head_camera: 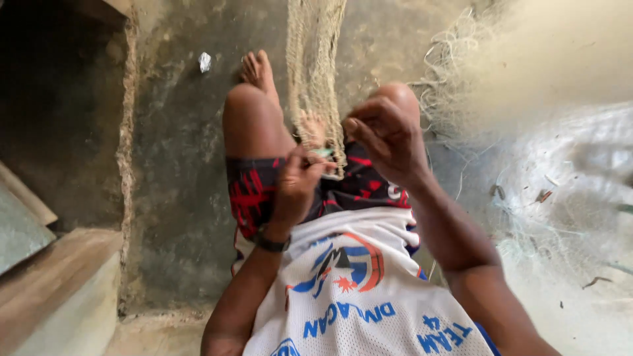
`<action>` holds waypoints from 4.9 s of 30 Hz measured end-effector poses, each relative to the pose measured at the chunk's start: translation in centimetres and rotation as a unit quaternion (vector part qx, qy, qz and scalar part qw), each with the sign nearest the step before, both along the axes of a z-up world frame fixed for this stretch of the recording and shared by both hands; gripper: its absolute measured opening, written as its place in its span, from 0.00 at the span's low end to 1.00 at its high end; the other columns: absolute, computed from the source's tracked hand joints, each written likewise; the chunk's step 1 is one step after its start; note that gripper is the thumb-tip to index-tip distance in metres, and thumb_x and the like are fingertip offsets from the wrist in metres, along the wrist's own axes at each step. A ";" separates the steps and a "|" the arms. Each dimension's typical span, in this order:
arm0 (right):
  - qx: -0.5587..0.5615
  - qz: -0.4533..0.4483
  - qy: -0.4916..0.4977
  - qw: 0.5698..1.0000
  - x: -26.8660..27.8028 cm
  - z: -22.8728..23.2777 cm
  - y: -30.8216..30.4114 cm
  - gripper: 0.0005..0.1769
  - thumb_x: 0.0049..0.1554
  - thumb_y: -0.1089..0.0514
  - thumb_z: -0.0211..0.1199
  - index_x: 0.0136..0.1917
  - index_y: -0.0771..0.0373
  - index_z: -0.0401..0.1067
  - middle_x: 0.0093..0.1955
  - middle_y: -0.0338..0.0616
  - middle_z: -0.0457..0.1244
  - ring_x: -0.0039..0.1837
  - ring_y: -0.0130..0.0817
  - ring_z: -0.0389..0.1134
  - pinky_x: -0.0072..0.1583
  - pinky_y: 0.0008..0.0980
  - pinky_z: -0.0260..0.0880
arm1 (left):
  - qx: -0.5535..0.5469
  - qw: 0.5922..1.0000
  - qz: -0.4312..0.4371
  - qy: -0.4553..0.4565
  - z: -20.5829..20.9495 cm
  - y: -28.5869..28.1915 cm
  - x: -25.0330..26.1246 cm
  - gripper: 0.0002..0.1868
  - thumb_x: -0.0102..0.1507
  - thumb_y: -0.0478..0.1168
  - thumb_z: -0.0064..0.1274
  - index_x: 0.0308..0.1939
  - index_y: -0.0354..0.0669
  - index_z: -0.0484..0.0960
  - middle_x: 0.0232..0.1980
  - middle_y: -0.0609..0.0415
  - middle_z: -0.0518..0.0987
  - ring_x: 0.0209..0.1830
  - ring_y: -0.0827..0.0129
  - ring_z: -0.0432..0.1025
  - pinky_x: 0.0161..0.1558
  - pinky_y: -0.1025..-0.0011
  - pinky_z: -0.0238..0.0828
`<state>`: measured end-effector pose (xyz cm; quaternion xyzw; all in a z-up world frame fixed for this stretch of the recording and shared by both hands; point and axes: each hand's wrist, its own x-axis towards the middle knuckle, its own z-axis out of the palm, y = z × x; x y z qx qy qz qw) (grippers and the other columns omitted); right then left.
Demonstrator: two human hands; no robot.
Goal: A person is sitting and using a netting needle to repair holes in a fishing net by weaving and knotting nylon thread.
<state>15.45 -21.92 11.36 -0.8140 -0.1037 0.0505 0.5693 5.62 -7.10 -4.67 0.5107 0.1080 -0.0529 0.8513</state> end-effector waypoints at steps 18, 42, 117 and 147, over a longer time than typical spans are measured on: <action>-0.342 -0.040 0.231 0.910 44.7 -50.9 9.2 0.18 0.61 0.50 0.57 0.63 0.55 0.68 0.58 0.54 0.65 0.62 0.57 0.69 0.62 0.53 0.69 | 0.725 0.663 0.015 0.184 -28.9 3.7 27.5 0.06 0.68 0.42 0.44 0.35 0.53 0.69 0.29 0.61 0.68 0.30 0.67 0.65 0.34 0.65 0.62; -0.298 0.118 0.233 0.918 49.0 -39.5 13.8 0.19 0.61 0.52 0.50 0.65 0.49 0.58 0.52 0.57 0.68 0.59 0.58 0.70 0.62 0.55 0.68 | 0.824 0.533 0.061 0.182 -31.1 2.7 30.6 0.10 0.69 0.39 0.43 0.32 0.50 0.72 0.30 0.55 0.73 0.34 0.60 0.70 0.37 0.60 0.67; 0.371 -0.156 0.106 0.909 -8.4 -13.0 6.9 0.15 0.67 0.64 0.50 0.67 0.67 0.59 0.51 0.48 0.63 0.49 0.29 0.69 0.52 0.28 0.74 | 0.050 0.984 0.172 0.004 8.2 -0.1 4.9 0.17 0.60 0.27 0.56 0.36 0.52 0.65 0.32 0.57 0.74 0.21 0.79 0.68 0.18 0.79 0.72; 0.461 -0.164 0.066 0.870 -0.3 -3.5 2.4 0.07 0.66 0.54 0.54 0.50 0.58 0.59 0.49 0.48 0.68 0.49 0.39 0.72 0.53 0.34 0.76 | 0.036 0.994 0.102 -0.006 9.2 4.1 3.4 0.11 0.64 0.29 0.51 0.43 0.44 0.65 0.47 0.47 0.77 0.48 0.63 0.76 0.50 0.65 0.80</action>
